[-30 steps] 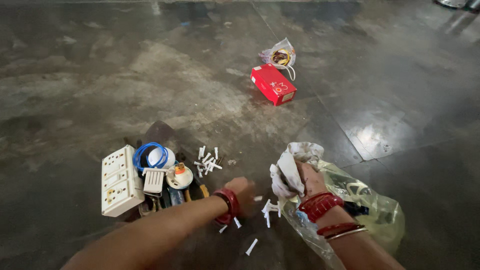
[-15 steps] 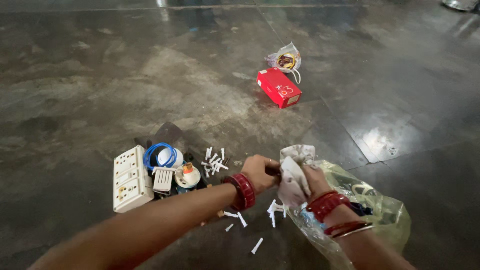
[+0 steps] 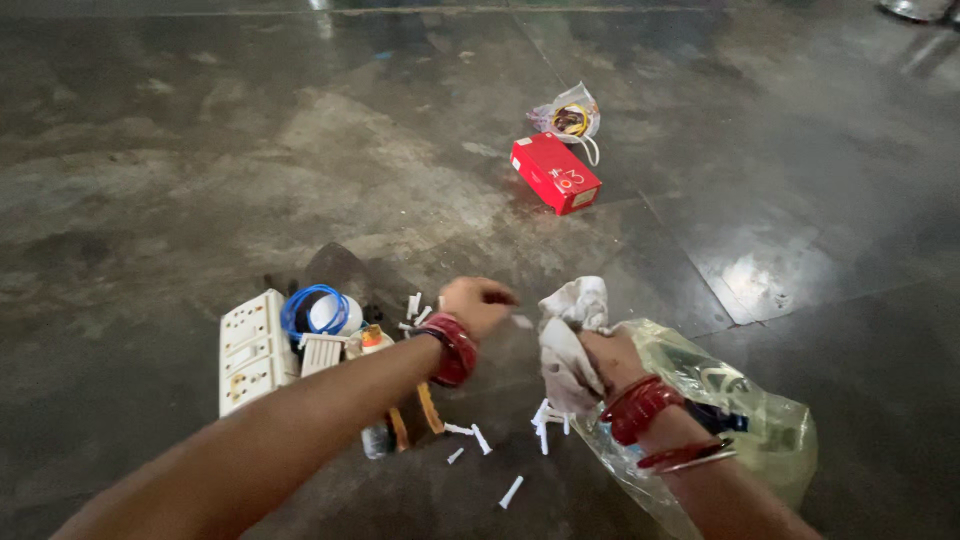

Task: The person sits on the floor and wipes small white plastic electrical components with a cloth. They then open a blue packet and place the components inside, followed by handling a small white packet and a plastic bag.

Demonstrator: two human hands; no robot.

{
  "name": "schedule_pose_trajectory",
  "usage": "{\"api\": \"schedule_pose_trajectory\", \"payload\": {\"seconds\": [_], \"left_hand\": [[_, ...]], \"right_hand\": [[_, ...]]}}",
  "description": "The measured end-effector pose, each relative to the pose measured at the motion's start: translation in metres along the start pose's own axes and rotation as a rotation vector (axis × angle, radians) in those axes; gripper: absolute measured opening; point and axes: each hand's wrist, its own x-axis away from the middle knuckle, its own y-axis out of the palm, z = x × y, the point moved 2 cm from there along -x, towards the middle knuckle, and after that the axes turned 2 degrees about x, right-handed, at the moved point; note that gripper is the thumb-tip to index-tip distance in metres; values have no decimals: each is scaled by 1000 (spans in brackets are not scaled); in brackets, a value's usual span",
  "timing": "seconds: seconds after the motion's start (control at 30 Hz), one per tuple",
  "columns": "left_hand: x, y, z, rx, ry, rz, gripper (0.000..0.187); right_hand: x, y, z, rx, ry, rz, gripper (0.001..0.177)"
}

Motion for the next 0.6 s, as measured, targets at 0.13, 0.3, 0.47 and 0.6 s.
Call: {"api": "schedule_pose_trajectory", "payload": {"seconds": [0.13,0.3,0.47,0.6], "left_hand": [[-9,-35,-53,-621,-203,-117,23],[11,-45,-52,-590,-242,-109,33],[18,14,-24,-580,104,-367,27],[60,73,11,-647,188,-678,24]], "right_hand": [[12,2,1,-190,-69,-86,24],[10,-8,5,-400,-19,-165,31],[-6,-8,-8,-279,75,78,28],[-4,-6,-4,-361,-20,23,28]]}}
